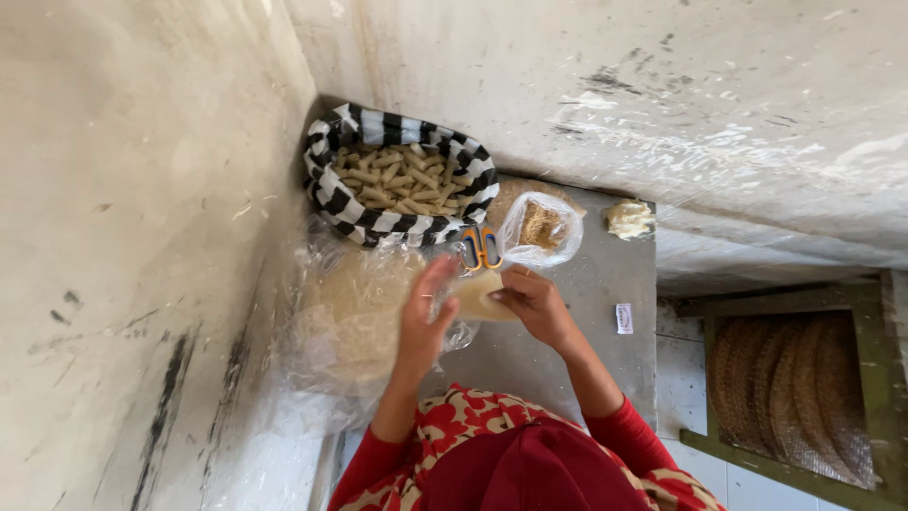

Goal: The person places portions of a granular filling by hand onto individual wrapper sheets, then folds and rolls the sheets around the filling to create uniform cylinders.

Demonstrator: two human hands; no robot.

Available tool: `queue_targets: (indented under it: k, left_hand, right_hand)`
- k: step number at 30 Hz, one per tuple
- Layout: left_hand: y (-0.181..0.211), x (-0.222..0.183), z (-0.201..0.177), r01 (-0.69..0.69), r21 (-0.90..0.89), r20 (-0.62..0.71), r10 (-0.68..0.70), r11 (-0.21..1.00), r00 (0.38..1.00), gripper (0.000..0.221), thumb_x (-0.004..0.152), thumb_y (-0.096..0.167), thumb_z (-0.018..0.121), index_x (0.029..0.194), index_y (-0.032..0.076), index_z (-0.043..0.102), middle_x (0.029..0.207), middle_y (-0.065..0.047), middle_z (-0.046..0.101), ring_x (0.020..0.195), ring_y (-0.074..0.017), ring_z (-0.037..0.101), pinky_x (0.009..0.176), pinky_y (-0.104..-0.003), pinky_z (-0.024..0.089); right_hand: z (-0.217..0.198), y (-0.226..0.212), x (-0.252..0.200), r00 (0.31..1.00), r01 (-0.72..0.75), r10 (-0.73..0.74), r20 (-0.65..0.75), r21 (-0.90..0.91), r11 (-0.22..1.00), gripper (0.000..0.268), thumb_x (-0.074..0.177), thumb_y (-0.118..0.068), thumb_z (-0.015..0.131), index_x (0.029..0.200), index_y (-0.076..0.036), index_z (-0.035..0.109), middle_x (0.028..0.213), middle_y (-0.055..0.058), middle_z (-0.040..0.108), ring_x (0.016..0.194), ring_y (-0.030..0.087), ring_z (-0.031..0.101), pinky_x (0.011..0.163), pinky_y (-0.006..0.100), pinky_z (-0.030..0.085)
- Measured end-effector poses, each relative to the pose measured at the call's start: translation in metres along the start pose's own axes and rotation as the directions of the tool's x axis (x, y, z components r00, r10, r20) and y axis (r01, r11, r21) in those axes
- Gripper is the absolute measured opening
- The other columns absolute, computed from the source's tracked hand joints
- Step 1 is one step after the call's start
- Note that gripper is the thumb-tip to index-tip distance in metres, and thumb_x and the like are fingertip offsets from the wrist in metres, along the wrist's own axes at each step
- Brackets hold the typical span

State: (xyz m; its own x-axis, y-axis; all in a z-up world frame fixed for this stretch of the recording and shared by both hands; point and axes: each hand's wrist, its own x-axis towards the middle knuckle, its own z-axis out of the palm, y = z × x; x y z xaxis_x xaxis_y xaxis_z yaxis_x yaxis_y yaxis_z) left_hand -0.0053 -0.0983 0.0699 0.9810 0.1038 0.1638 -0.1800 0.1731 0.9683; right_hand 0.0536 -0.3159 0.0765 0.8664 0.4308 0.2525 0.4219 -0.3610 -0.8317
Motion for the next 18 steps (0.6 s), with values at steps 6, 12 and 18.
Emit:
queue_targets:
  k: [6, 12, 18]
  left_hand:
    - [-0.118, -0.006, 0.058, 0.692, -0.398, 0.379, -0.579, 0.602, 0.722, 0.038, 0.102, 0.03, 0.063, 0.132, 0.006, 0.063, 0.102, -0.002, 0.07, 0.085, -0.0093, 0.068, 0.07, -0.027, 0.057]
    - [-0.169, -0.004, 0.072, 0.676, -0.292, 0.228, -0.637, 0.676, 0.736, 0.021, 0.102, 0.023, 0.065, 0.119, 0.009, 0.064, 0.092, 0.0, 0.069, 0.07, -0.0057, 0.064, 0.055, -0.022, 0.049]
    - [-0.177, 0.0, 0.082, 0.697, -0.175, 0.107, -0.69, 0.696, 0.716, 0.017, 0.099, 0.024, 0.063, 0.111, 0.012, 0.061, 0.088, -0.002, 0.07, 0.065, -0.0099, 0.069, 0.05, -0.027, 0.055]
  right_hand:
    - [-0.014, 0.049, -0.042, 0.84, -0.466, 0.511, -0.183, 0.239, 0.852, 0.023, 0.093, -0.012, 0.075, 0.114, -0.002, 0.071, 0.086, 0.005, 0.07, 0.079, 0.008, 0.062, 0.071, 0.026, 0.053]
    - [-0.028, 0.091, -0.094, 0.762, -0.604, 0.624, -0.173, 0.155, 0.782, 0.032, 0.086, -0.012, 0.079, 0.114, -0.002, 0.07, 0.084, 0.003, 0.07, 0.067, 0.01, 0.066, 0.061, 0.027, 0.055]
    - [-0.02, 0.104, -0.116, 0.642, -0.624, 0.706, -0.301, 0.331, 0.708, 0.017, 0.088, -0.008, 0.077, 0.101, 0.002, 0.076, 0.083, 0.007, 0.077, 0.072, 0.01, 0.072, 0.065, 0.027, 0.061]
